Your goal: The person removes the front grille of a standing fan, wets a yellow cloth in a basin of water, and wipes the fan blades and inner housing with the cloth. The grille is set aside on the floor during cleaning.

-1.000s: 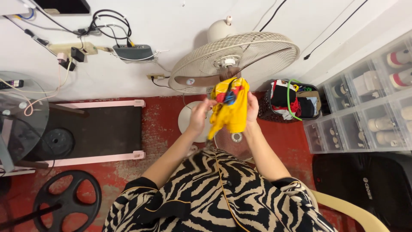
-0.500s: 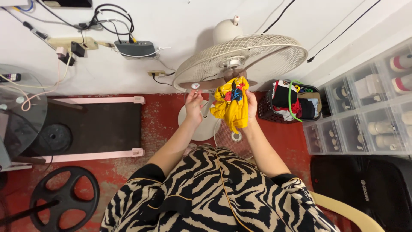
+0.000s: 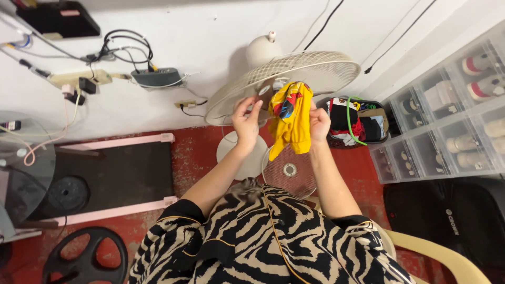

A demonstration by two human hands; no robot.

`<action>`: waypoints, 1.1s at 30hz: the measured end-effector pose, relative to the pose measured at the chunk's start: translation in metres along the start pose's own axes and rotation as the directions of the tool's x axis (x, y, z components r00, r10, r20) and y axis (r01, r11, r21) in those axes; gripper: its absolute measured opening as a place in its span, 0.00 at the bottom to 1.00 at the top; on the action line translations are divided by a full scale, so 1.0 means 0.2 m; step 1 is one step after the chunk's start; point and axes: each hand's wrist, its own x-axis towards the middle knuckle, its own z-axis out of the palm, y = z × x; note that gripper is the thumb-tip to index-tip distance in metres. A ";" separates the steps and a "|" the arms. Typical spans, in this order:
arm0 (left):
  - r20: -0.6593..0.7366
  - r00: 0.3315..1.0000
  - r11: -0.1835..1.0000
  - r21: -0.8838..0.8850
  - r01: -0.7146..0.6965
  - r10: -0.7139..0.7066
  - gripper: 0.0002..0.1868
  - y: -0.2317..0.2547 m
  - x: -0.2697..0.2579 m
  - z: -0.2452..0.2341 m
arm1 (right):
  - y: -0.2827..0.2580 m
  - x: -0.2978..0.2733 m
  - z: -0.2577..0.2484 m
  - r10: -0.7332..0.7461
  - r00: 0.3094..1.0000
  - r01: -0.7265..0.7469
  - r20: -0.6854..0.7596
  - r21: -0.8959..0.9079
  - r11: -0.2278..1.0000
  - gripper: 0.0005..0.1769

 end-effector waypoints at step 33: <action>0.402 0.714 0.565 0.438 -0.699 0.573 0.26 0.29 0.07 0.07 | 0.09 0.38 -0.18 -0.208 0.974 0.228 0.095 -0.395 0.890 0.11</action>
